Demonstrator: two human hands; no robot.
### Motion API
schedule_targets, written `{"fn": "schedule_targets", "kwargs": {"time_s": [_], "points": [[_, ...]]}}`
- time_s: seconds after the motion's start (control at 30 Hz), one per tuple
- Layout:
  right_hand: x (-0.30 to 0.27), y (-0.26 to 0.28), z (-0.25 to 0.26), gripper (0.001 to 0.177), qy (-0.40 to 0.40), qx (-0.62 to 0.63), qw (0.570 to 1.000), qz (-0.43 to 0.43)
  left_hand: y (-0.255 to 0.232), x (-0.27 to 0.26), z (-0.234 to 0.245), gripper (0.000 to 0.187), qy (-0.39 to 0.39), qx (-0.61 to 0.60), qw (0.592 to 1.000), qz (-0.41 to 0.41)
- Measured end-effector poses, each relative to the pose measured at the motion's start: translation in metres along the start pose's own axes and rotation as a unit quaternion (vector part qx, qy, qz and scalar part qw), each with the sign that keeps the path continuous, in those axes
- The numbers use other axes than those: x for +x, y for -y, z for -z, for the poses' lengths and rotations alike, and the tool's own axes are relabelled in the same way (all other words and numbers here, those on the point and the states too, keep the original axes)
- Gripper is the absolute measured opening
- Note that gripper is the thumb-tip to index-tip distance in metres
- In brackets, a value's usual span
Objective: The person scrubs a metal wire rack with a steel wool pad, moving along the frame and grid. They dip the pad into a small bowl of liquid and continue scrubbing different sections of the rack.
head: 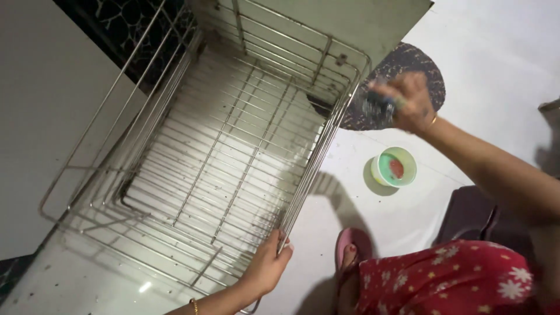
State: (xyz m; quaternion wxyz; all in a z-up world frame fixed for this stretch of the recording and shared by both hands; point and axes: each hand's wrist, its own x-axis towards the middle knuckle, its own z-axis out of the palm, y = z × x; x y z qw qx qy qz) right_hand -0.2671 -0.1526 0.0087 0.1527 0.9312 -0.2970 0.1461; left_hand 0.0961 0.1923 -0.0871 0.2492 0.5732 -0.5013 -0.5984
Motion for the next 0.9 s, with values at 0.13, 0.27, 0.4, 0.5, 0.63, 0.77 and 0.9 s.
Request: {"fn": "schedule_targets", "kwargs": {"time_s": [0.13,0.27,0.4,0.5,0.63,0.77,0.9], "points": [[0.045,-0.009,0.028,0.061,-0.210,-0.048,0.976,0.025,0.002,0.003,0.003,0.033,0.024,0.036,0.999,-0.030],[0.088,-0.019,0.061,0.042,-0.207,-0.146,0.964,0.074,-0.019,-0.001,0.023,0.041,0.103,0.053,0.992,0.044],[0.114,0.004,0.074,0.034,-0.218,-0.272,0.930,0.119,-0.051,0.000,0.041,0.048,0.183,0.087,0.972,0.122],[0.111,0.033,0.077,0.035,-0.137,-0.239,0.958,0.076,-0.064,0.001,0.046,0.059,0.184,0.104,0.972,0.107],[0.113,0.035,0.072,0.048,-0.041,0.043,0.997,-0.059,-0.090,0.048,0.060,0.076,-0.025,0.056,0.994,-0.095],[0.135,0.055,0.058,0.062,0.004,0.392,0.901,-0.184,-0.164,0.140,0.077,0.089,-0.087,-0.138,0.974,-0.159],[0.152,0.068,0.054,0.061,0.002,0.398,0.913,-0.086,-0.221,0.190,0.060,0.067,-0.055,-0.406,0.898,-0.160]]}}
